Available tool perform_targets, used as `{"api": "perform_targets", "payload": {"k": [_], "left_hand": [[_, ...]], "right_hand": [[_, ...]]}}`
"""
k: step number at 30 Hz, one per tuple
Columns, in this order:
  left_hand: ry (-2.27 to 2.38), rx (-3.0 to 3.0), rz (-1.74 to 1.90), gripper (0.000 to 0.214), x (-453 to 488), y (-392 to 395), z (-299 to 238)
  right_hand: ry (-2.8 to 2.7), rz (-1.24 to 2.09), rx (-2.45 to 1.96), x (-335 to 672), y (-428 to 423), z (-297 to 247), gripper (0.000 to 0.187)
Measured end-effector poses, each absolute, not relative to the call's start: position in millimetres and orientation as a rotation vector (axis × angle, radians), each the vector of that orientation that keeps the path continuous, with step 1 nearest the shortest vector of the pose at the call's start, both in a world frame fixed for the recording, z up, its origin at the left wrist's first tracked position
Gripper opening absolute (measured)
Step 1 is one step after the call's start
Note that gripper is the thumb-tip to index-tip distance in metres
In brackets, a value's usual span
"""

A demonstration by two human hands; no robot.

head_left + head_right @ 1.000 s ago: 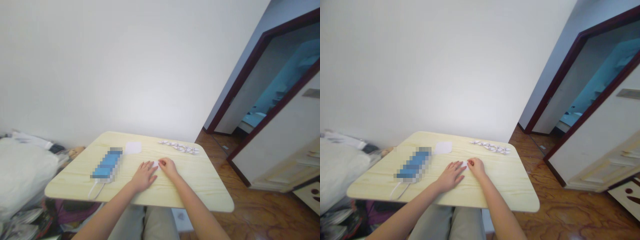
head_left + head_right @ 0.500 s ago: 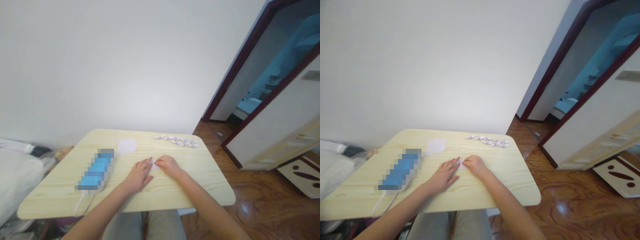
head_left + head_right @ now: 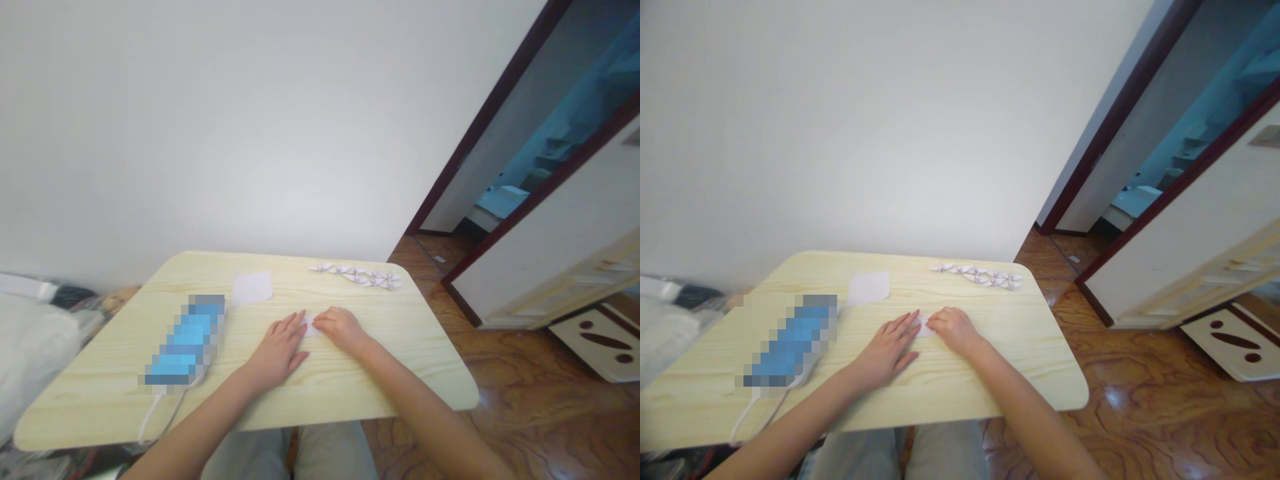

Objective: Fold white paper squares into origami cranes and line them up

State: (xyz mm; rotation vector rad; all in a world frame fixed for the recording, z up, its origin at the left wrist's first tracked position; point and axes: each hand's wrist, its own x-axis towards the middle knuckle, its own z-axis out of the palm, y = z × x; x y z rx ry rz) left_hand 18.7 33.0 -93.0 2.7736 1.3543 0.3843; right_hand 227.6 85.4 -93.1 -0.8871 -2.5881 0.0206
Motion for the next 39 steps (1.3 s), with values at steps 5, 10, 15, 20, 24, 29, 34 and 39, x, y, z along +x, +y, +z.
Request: {"api": "perform_targets", "payload": {"k": [5,10,15,20,24,29,34,39], "left_hand": [[1.358,2.748,0.385,0.047,20,33,-88],[1.355,2.744,0.424,0.046,19,31,-93],[1.331,2.753,0.482,0.046,18,32,-94],[1.328,2.749,0.463,0.046,18,32,-93],[1.329,2.735,0.463,0.046,19,32,-92],[1.317,2.702,0.449,0.046,19,32,-88],[1.323,2.690,0.437,0.046,19,32,-87],[1.343,2.707,0.404,0.047,19,34,-90]], "right_hand": [[-2.652,-0.059,-0.862,228,86,-93,0.016],[-2.618,-0.009,-0.906,226,82,-89,0.015],[-2.526,0.132,-0.957,223,79,-83,0.014],[-2.505,0.183,-0.933,223,80,-83,0.013],[-2.562,0.097,-0.893,223,81,-85,0.012],[-2.601,-0.013,-0.890,223,81,-86,0.014],[-2.638,-0.085,-0.870,223,81,-88,0.016],[-2.675,-0.106,-0.857,223,81,-86,0.015]]}}
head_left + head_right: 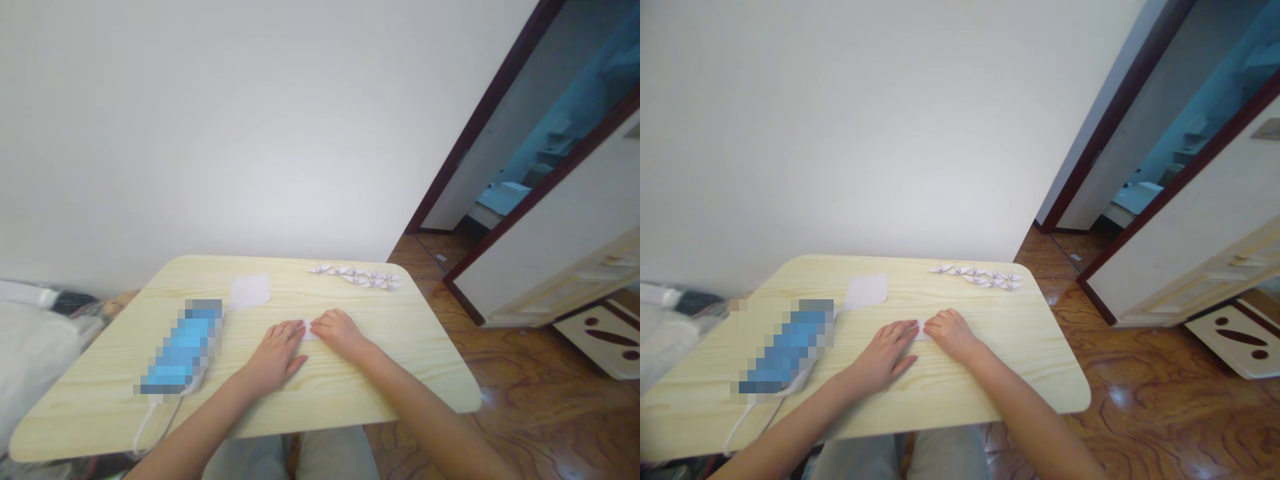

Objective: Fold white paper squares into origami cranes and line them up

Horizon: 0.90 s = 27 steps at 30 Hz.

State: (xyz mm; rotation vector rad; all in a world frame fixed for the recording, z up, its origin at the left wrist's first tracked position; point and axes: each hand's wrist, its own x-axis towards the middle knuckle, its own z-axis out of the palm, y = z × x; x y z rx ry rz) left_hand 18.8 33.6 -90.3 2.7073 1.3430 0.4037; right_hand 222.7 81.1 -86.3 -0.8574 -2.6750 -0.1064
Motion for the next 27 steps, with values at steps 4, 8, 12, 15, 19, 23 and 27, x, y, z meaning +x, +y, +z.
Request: {"api": "perform_targets", "payload": {"k": [4,8,12,15,19,23,27], "left_hand": [[1.318,2.738,0.355,0.049,18,35,-90],[1.310,2.739,0.346,0.048,17,36,-86],[1.314,2.713,0.365,0.052,18,36,-80],[1.326,2.685,0.371,0.059,20,38,-76],[1.310,2.689,0.335,0.057,23,40,-74],[1.327,2.704,0.322,0.053,25,40,-73],[1.327,2.742,0.299,0.054,27,40,-71]], "right_hand": [[-2.681,-0.132,-0.856,222,81,-85,0.016],[-2.701,-0.123,-0.826,223,81,-84,0.016],[-2.747,-0.121,-0.804,225,82,-81,0.015],[-2.776,-0.118,-0.796,225,82,-77,0.016],[-2.781,-0.109,-0.785,225,79,-73,0.018],[-2.746,-0.074,-0.822,226,74,-74,0.017],[-2.702,-0.024,-0.860,226,71,-77,0.018]]}}
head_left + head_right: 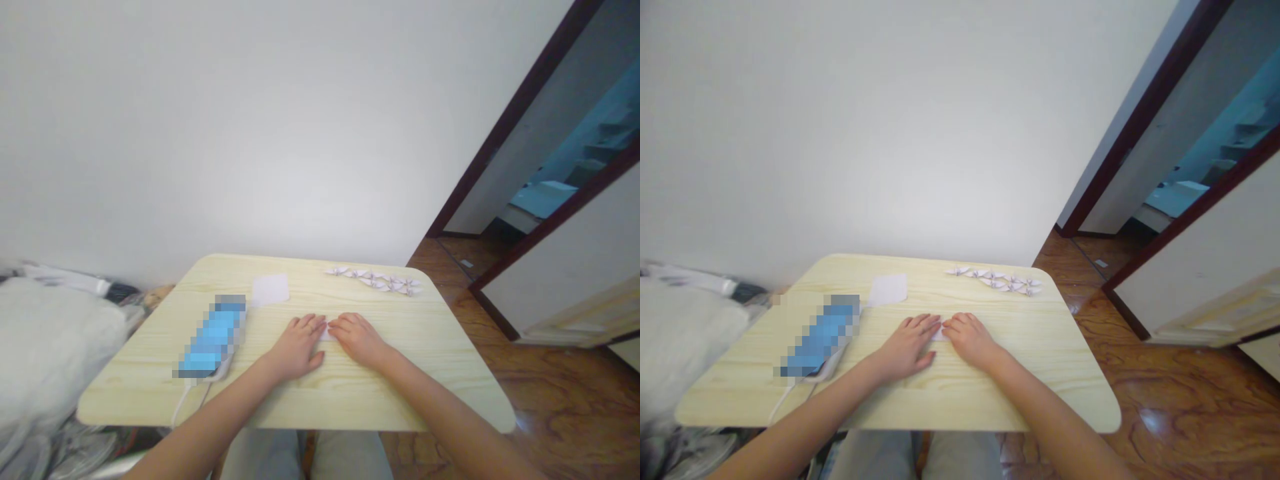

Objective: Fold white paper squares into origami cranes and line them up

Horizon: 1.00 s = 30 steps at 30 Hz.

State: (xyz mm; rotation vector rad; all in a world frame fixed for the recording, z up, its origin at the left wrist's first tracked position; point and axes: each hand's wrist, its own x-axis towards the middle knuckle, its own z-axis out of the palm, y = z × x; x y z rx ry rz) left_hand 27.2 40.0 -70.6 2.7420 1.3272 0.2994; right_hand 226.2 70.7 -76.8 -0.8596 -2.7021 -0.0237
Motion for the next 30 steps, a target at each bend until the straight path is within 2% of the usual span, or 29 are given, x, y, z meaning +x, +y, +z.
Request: {"api": "perform_targets", "payload": {"k": [12,18,21,25,30], "left_hand": [[1.351,2.723,0.344,0.053,22,40,-80],[1.459,2.710,0.399,0.048,28,34,-79],[1.538,2.707,0.371,0.042,33,30,-75],[1.501,2.693,0.317,0.026,28,35,-71],[1.272,2.652,0.472,0.023,11,55,-77]], "right_hand": [[-2.710,0.032,-1.050,245,63,-69,0.025],[-2.635,0.036,-1.111,239,55,-64,0.018],[-2.627,0.064,-1.086,226,59,-67,0.023],[-2.600,0.075,-1.134,219,74,-74,0.016],[-2.589,0.103,-1.113,222,86,-77,0.015]]}}
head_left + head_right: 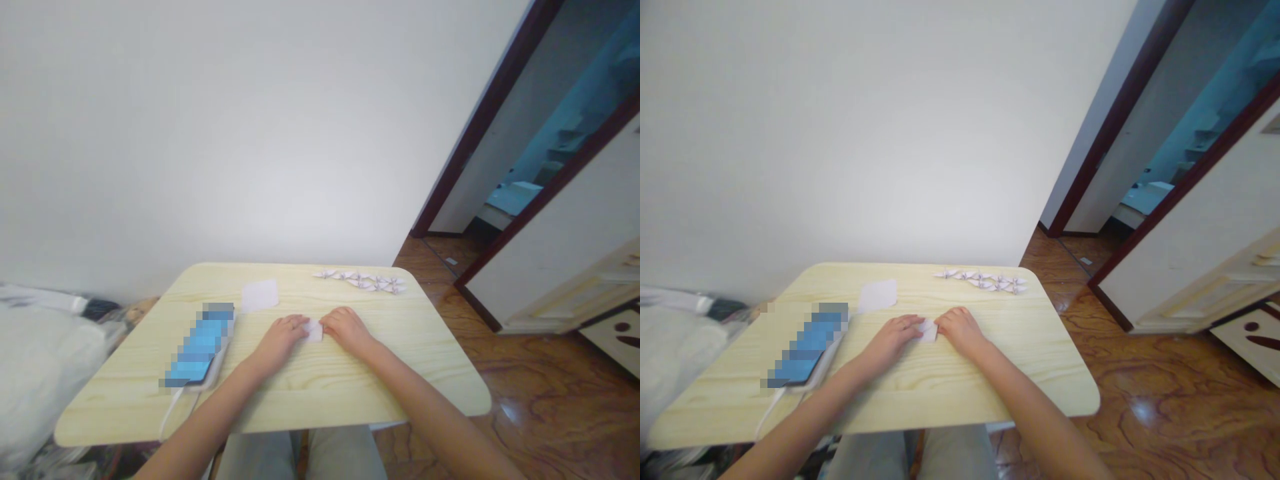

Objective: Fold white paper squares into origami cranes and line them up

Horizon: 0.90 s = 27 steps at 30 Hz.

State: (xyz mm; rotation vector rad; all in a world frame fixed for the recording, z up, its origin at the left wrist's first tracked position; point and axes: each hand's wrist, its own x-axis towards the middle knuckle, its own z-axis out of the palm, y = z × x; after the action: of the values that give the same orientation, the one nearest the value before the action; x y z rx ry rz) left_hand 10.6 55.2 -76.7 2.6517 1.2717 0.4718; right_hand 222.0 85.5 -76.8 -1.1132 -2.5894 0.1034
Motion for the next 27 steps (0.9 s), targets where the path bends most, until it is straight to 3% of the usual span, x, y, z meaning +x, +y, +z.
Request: {"api": "perform_targets", "payload": {"k": [12,19,27], "left_hand": [[1.297,2.500,0.672,0.029,10,67,-87],[1.164,2.600,0.573,0.033,6,75,-94],[1.062,2.581,0.637,0.020,15,82,-87]], "right_hand": [[-2.617,0.191,-0.925,229,78,-76,0.015],[-2.588,0.225,-0.942,234,85,-80,0.019],[-2.612,0.278,-0.919,236,82,-72,0.022]]}}
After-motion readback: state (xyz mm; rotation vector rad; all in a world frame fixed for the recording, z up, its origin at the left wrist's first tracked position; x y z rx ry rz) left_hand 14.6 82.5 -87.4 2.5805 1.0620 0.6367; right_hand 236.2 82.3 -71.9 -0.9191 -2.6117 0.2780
